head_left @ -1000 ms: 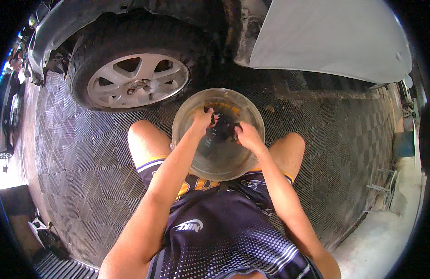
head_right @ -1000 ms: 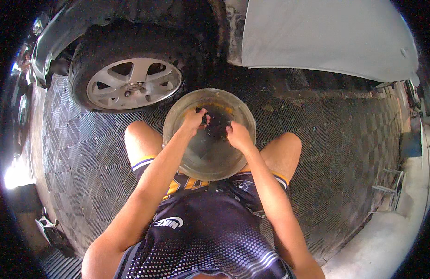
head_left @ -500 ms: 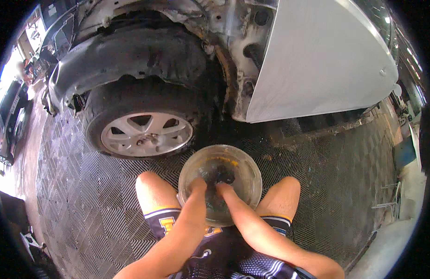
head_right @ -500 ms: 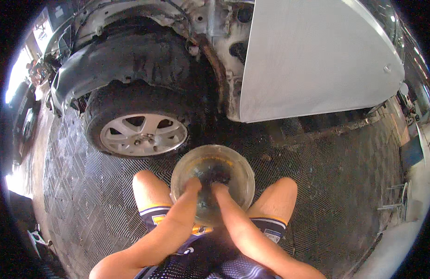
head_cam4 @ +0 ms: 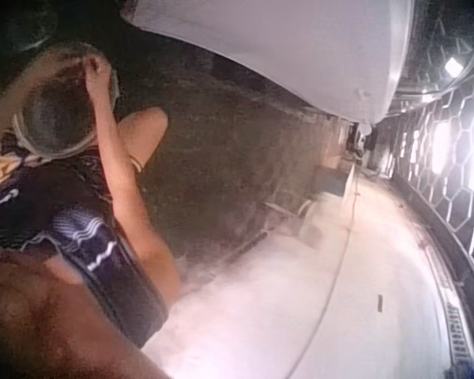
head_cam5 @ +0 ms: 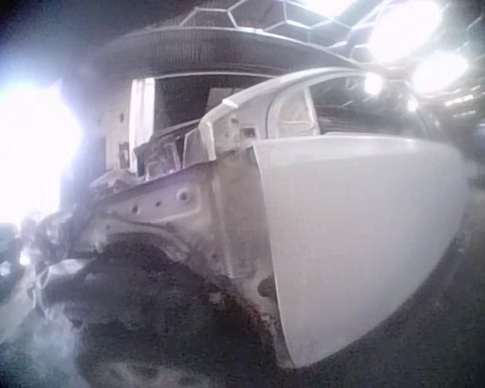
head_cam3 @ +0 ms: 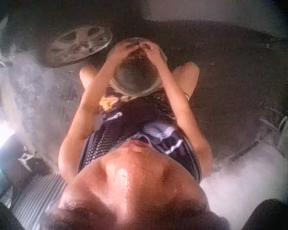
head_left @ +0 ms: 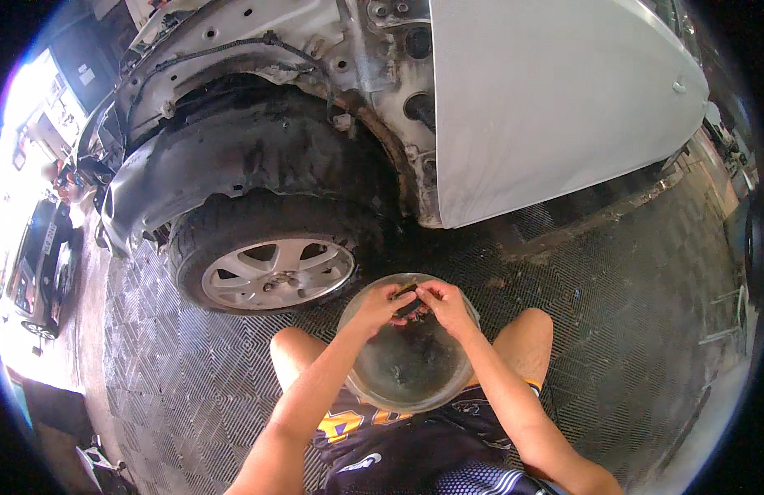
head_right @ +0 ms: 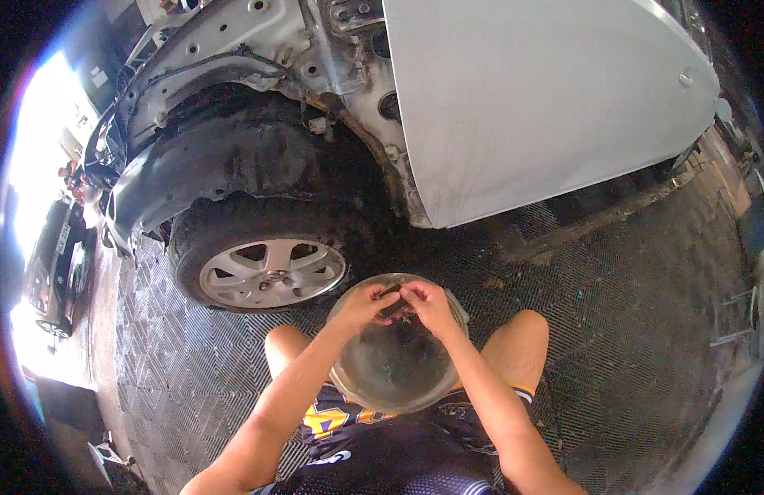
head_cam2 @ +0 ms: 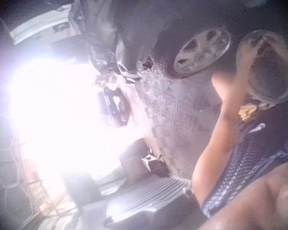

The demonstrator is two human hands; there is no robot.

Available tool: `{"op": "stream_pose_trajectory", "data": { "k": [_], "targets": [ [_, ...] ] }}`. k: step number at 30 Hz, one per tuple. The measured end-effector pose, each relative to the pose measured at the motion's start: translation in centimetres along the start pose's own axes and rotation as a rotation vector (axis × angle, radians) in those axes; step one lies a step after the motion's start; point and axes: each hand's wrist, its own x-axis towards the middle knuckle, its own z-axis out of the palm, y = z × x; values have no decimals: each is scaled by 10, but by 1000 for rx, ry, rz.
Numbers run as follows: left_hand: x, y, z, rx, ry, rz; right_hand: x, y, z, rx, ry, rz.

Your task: The person sits on the floor and scrubs the front wheel and wheel well of a white car using a sponge and a bucket of water. They repeatedly dip the sponge into the bucket and wipe the tire and inner fender area.

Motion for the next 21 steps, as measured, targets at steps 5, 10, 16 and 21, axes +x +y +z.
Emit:
{"op": "stream_pose_trajectory", "data": {
  "k": [5, 10, 16, 21],
  "targets": [
    [22, 135, -30, 472, 529, 576, 39, -37, -10, -373, 255, -260],
    [52, 297, -84, 870, 1031, 1287, 58, 5, -39, -1156, 414, -364],
    [69, 284, -70, 675, 962, 1211, 59, 4, -24, -1231, 389, -223],
    [65, 246, -66, 462, 975, 1047, 57, 8, -26, -1142, 362, -179]
  ]
}}
